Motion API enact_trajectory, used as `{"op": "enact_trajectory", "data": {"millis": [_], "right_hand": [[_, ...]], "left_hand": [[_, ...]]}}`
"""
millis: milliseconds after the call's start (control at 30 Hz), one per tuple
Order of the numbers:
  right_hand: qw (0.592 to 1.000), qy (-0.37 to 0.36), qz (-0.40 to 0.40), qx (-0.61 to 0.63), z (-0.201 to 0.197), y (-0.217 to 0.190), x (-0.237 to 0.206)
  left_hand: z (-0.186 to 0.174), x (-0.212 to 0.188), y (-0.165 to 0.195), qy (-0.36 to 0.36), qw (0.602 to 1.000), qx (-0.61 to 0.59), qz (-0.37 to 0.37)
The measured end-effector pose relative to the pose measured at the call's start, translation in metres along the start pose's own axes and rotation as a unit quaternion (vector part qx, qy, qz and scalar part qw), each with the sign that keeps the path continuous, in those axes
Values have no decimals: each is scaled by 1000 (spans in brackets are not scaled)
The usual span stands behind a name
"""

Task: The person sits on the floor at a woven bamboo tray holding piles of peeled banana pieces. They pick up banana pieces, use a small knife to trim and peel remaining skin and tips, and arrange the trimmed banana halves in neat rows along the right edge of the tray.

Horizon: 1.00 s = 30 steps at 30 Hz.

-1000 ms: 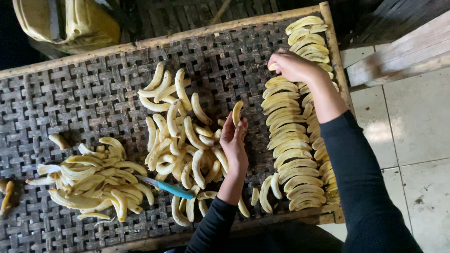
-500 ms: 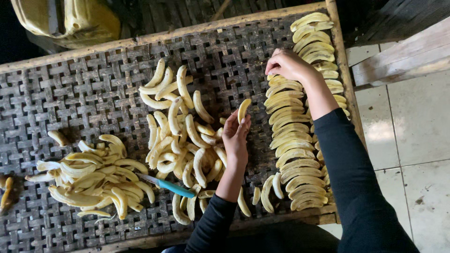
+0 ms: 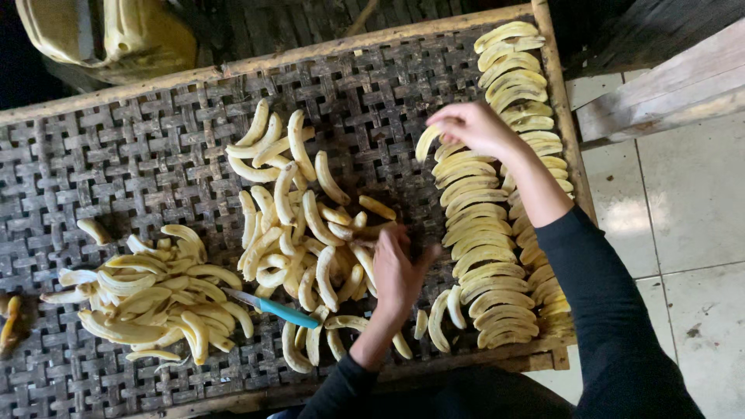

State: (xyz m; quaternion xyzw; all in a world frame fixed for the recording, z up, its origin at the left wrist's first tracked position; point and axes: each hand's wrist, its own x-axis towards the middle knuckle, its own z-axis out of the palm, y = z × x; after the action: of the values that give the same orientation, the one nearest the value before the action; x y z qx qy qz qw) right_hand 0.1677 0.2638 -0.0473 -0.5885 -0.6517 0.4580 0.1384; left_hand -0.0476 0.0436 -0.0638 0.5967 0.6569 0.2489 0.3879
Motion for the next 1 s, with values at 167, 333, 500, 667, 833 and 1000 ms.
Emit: {"op": "enact_trajectory", "data": {"millis": [167, 333, 500, 667, 833, 1000], "right_hand": [[969, 211, -131, 8, -34, 49, 21], [954, 269, -121, 54, -26, 54, 29], [934, 338, -108, -52, -14, 48, 26], [890, 375, -191, -175, -13, 56, 16], [875, 384, -221, -194, -6, 52, 4], [987, 28, -142, -69, 44, 21, -37]], "left_hand": [[2, -81, -15, -133, 961, 233, 69], [13, -95, -31, -171, 957, 227, 59], [26, -104, -31, -52, 962, 228, 141], [36, -110, -34, -141, 969, 188, 79], [31, -100, -42, -152, 985, 82, 33], [-3, -56, -61, -210, 959, -171, -87]]}}
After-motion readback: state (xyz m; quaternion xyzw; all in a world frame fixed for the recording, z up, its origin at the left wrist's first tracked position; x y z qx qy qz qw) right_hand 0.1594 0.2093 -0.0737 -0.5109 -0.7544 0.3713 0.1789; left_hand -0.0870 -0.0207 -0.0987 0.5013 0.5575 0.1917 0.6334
